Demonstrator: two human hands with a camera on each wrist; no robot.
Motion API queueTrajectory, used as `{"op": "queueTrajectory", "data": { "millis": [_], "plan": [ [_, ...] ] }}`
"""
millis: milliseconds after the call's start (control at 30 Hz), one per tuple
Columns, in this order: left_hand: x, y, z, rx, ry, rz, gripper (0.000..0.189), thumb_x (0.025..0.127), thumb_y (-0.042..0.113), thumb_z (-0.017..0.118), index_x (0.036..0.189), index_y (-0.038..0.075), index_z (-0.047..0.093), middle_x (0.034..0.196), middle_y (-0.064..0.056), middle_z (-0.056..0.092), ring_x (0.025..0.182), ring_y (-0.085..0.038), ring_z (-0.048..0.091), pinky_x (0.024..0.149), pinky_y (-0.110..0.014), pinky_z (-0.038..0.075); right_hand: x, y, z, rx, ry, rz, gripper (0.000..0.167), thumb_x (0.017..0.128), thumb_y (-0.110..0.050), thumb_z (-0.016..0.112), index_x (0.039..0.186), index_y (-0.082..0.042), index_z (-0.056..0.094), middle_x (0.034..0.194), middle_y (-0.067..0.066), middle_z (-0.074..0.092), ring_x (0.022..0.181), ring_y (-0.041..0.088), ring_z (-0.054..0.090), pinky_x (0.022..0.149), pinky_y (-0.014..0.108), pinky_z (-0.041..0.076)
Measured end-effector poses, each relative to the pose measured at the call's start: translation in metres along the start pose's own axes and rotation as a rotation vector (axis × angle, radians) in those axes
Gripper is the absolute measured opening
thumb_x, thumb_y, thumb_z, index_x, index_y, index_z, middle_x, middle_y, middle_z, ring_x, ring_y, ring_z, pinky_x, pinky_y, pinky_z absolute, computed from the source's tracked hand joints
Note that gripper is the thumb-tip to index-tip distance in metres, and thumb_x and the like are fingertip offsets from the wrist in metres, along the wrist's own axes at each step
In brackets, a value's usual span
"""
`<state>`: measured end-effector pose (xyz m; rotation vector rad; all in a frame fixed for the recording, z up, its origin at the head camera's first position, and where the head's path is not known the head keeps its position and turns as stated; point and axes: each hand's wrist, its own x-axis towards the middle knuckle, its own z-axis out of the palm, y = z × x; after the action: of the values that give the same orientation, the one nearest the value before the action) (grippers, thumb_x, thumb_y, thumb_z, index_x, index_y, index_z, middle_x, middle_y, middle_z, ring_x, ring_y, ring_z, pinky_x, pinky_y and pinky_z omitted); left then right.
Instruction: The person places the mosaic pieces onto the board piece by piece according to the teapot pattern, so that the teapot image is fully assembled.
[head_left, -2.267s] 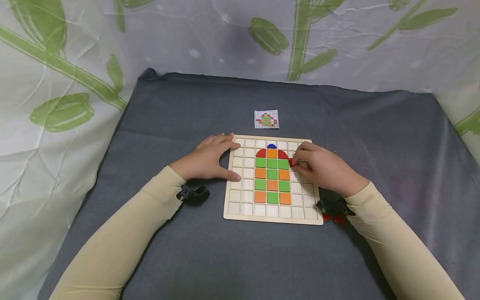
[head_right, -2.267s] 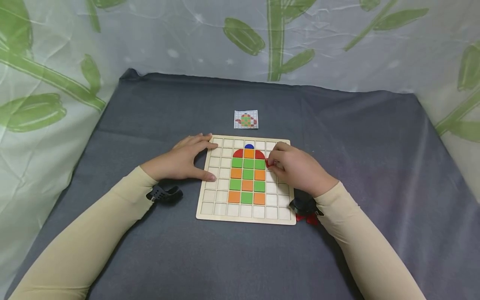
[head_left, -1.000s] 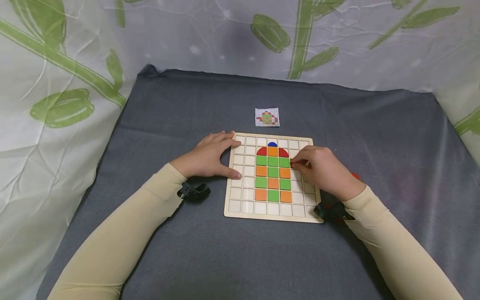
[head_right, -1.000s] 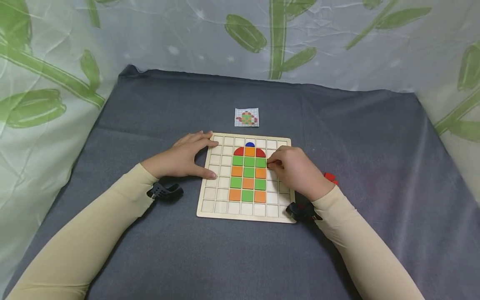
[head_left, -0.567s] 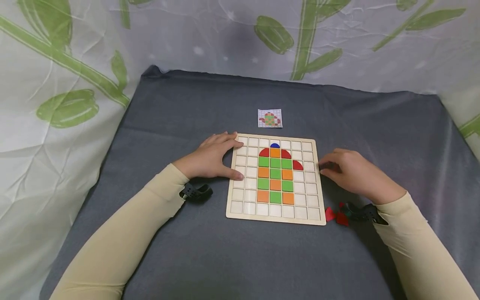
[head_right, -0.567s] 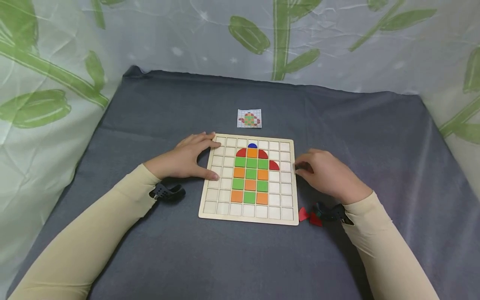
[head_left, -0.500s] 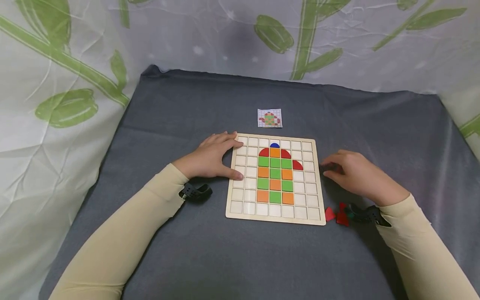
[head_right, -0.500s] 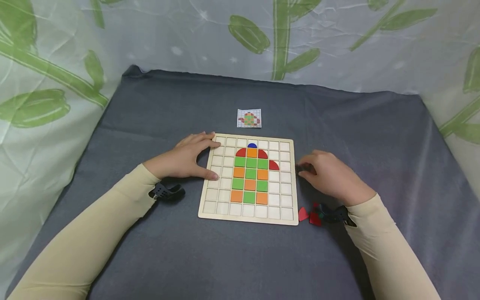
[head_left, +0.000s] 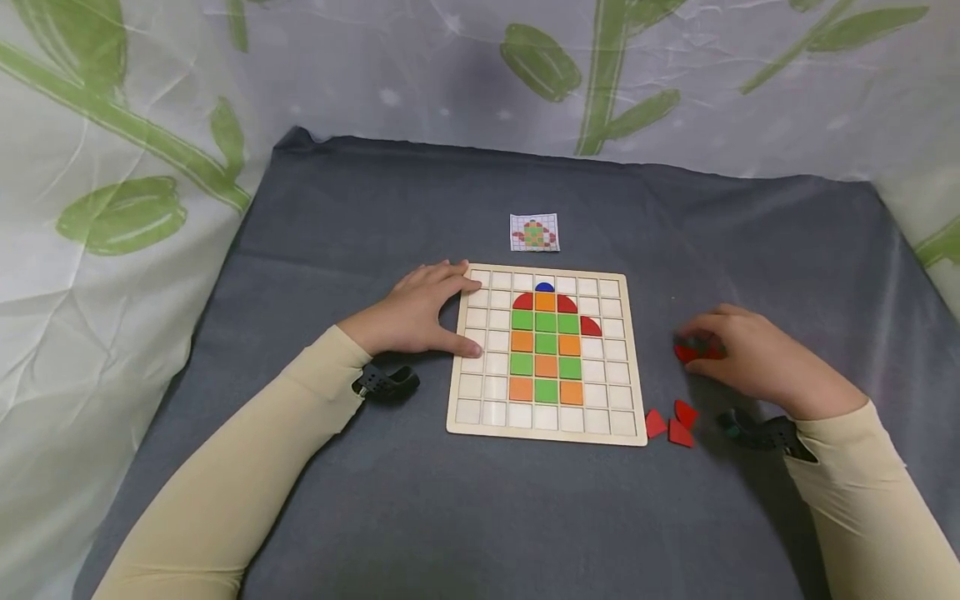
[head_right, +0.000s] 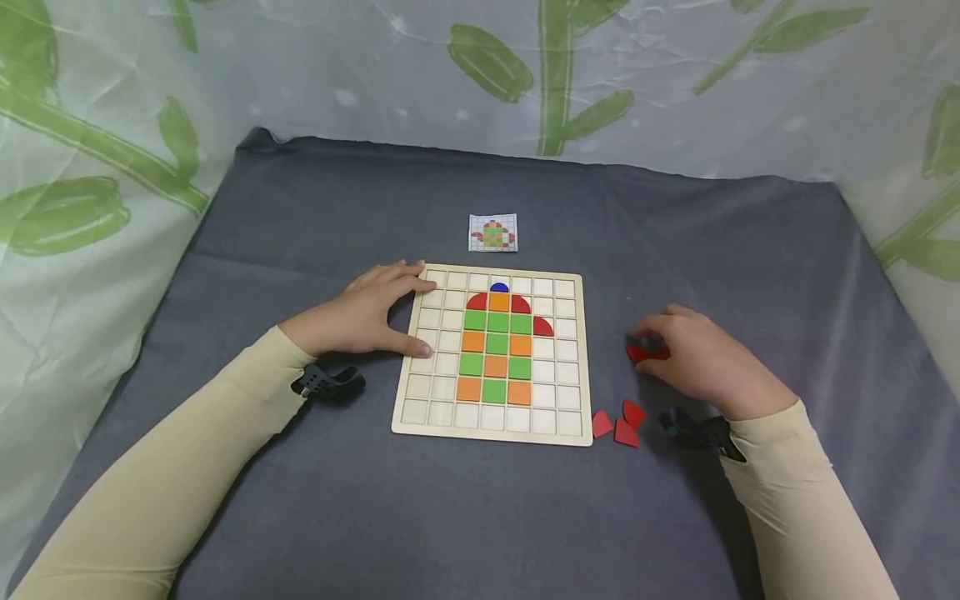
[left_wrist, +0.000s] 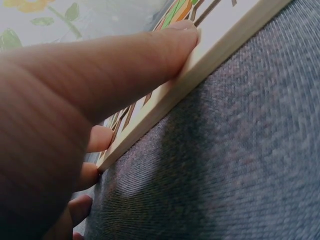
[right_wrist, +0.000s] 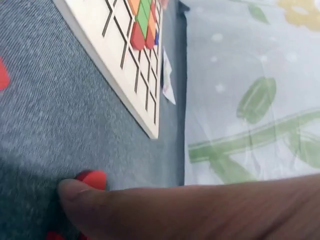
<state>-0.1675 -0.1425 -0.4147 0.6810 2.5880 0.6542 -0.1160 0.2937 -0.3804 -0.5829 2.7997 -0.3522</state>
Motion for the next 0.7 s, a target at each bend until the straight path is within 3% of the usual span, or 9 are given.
{"op": "queueTrajectory", "data": {
  "millis": [167,367,700],
  "plan": [
    [0.000,0.000,-0.002,0.002,-0.005,0.012,0.102,0.079,0.063,0.085,0.160,0.018,0.044,0.176,-0.008,0.016,0.163,-0.034,0.006,0.130,-0.058,0.003,-0.005,0.002,0.004,0.006,0.054,-0.027,0.027,0.086,-0.015,0.087,0.109,-0.005,0.077,0.098,0.006,0.066,0.087,0.021,0.059,0.076,0.042,0.052],
    [0.000,-0.001,-0.002,0.002,-0.002,0.012,0.102,0.079,0.063,0.085,0.161,0.018,0.043,0.176,-0.008,0.016,0.163,-0.034,0.006,0.130,-0.059,0.002,0.001,-0.004,0.009,0.050,0.107,-0.055,0.015,0.087,-0.007,0.083,0.102,-0.006,0.080,0.083,-0.005,0.070,0.077,0.012,0.064,0.071,0.036,0.055],
    [0.001,-0.001,-0.001,0.002,-0.004,0.001,0.102,0.079,0.064,0.085,0.161,0.019,0.043,0.176,-0.007,0.016,0.163,-0.034,0.006,0.130,-0.057,0.002,0.009,-0.021,0.015,-0.011,0.151,-0.070,0.013,0.089,-0.002,0.075,0.100,-0.001,0.080,0.082,0.001,0.073,0.072,0.013,0.063,0.070,0.039,0.057]
  ]
}}
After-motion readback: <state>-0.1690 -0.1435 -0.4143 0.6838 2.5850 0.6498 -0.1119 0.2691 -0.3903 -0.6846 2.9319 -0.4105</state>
